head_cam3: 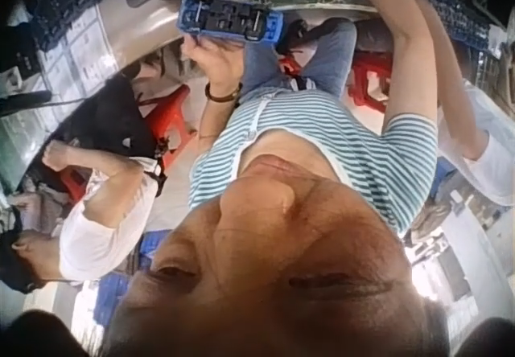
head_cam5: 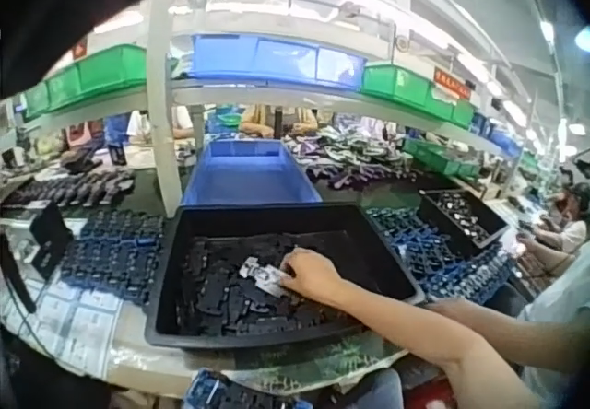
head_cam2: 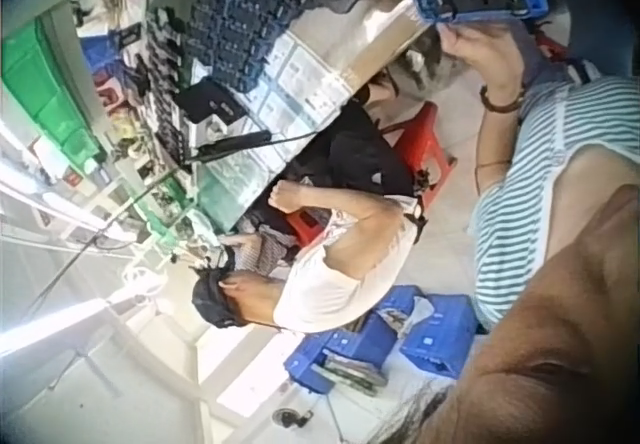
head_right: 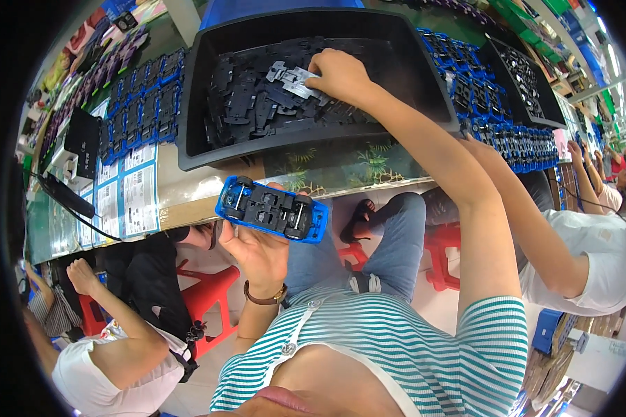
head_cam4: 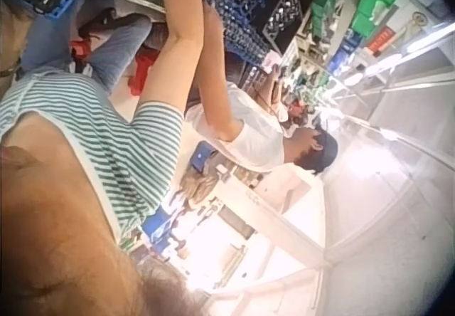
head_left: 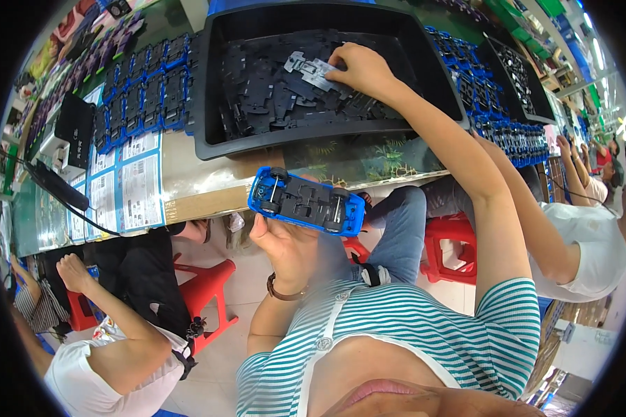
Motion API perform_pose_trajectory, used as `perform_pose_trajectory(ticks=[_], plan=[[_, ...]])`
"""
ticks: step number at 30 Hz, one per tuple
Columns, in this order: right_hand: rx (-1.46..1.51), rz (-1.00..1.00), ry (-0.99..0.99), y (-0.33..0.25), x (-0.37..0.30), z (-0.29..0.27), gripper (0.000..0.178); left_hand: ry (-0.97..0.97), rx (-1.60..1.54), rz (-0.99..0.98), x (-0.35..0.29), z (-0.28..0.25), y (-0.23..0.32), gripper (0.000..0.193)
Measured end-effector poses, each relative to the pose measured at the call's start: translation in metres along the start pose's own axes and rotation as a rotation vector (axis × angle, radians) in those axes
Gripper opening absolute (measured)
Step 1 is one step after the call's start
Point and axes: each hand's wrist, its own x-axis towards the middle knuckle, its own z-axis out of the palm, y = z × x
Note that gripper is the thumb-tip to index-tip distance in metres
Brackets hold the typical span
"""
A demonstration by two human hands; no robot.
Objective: The person assembles toy cars by taking plastic chassis plates from a tray, fitting them onto toy car bodies, and pressing them into place by hand.
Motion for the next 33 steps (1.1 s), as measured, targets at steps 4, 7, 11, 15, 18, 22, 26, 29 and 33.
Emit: perform_pose_trajectory(ticks=[4,7,11,15,18,22,26,29,33], plan=[[0.356,-0.006,0.012,-0.005,-0.005,-0.010,0.024,-0.026,0.010,-0.023,0.004,-0.010,0.010,0.062],[0.679,0.108,-0.011,-0.006,-0.004,-0.013,0.021,-0.037,-0.002,-0.019,0.005,-0.006,0.011,0.063],[1.148,0.161,-0.141,-0.026,-0.020,-0.035,0.018,-0.048,0.016,-0.039,0.005,-0.009,0.012,0.063],[1.116,0.061,-0.118,-0.033,-0.040,-0.049,0.024,-0.068,0.006,-0.002,0.007,0.001,0.013,0.064],[1.183,0.009,-0.104,-0.040,-0.055,-0.057,0.029,-0.072,-0.009,0.019,0.009,0.003,0.012,0.062],[0.879,-0.056,0.037,-0.037,-0.055,-0.054,0.030,-0.038,-0.052,-0.018,0.010,0.010,0.011,0.057],[0.103,-0.550,0.301,0.000,-0.030,-0.038,0.044,-0.055,-0.074,-0.071,0.008,0.007,0.007,0.055],[0.127,-0.398,0.136,0.025,-0.010,-0.031,0.053,-0.057,-0.094,-0.112,0.007,0.008,0.004,0.054],[0.238,-0.421,0.072,-0.001,-0.011,-0.051,0.044,0.046,-0.082,-0.132,0.003,0.007,0.006,0.058]])
